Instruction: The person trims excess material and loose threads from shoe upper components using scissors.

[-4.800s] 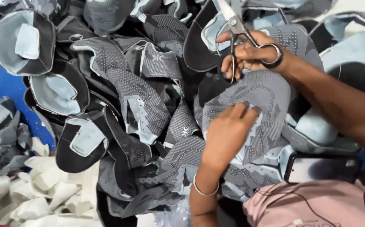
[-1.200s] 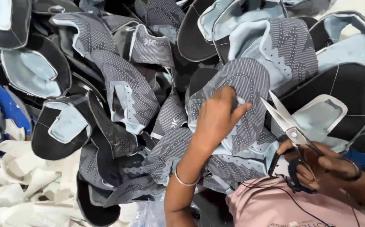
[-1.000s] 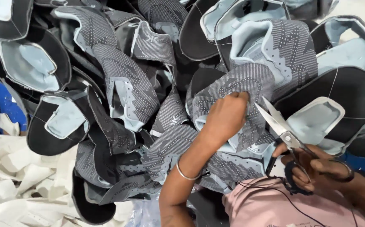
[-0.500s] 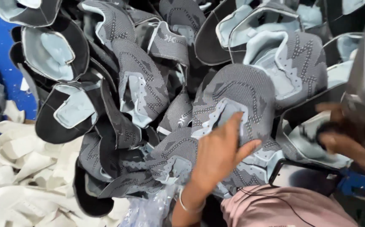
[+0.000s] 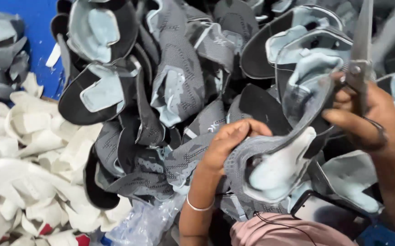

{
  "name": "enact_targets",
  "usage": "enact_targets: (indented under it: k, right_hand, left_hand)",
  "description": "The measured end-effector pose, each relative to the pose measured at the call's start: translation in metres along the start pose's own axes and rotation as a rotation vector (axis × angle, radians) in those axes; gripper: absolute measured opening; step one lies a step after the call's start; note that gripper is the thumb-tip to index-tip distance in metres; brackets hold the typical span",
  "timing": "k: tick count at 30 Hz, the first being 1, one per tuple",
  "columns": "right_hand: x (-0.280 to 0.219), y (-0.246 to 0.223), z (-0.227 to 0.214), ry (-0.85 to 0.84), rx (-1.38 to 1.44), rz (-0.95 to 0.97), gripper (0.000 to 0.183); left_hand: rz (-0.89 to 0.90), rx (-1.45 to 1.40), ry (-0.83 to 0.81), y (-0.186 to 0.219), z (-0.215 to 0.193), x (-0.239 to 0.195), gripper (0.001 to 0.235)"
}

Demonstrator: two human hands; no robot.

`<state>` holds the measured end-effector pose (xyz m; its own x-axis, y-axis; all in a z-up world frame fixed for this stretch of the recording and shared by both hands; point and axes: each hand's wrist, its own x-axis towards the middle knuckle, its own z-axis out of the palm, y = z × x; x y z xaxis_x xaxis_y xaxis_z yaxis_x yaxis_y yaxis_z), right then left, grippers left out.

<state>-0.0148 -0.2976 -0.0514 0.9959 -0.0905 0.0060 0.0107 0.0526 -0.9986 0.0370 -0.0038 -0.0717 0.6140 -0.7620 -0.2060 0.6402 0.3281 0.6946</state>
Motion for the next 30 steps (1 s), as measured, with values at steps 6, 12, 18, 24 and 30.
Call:
enact_targets:
  k: [6, 12, 18, 24, 30]
  right_hand:
    - [-0.019, 0.001, 0.028, 0.235, 0.184, 0.331, 0.027]
    - [-0.073, 0.077, 0.024, 0.331, -0.210, 0.061, 0.025]
    - [-0.102, 0.058, 0.009, 0.437, -0.269, 0.287, 0.037]
    - [-0.121, 0.057, -0.004, 0.334, -0.184, 0.495, 0.036]
    - [-0.126, 0.027, -0.009, 0.381, -0.397, 0.607, 0.052]
  left_hand:
    - [0.395, 0.567, 0.549, 0.037, -0.017, 0.009, 0.034]
    - [0.560, 1.304, 0.286, 0.031, 0.042, 0.001, 0.021]
    - [0.474, 1.678, -0.104, -0.025, 0.071, 0.051, 0.043]
    - [0.407, 1.800, -0.327, -0.082, 0.054, 0.076, 0.009]
    - [0.281, 1.627, -0.139, -0.039, 0.048, 0.072, 0.015]
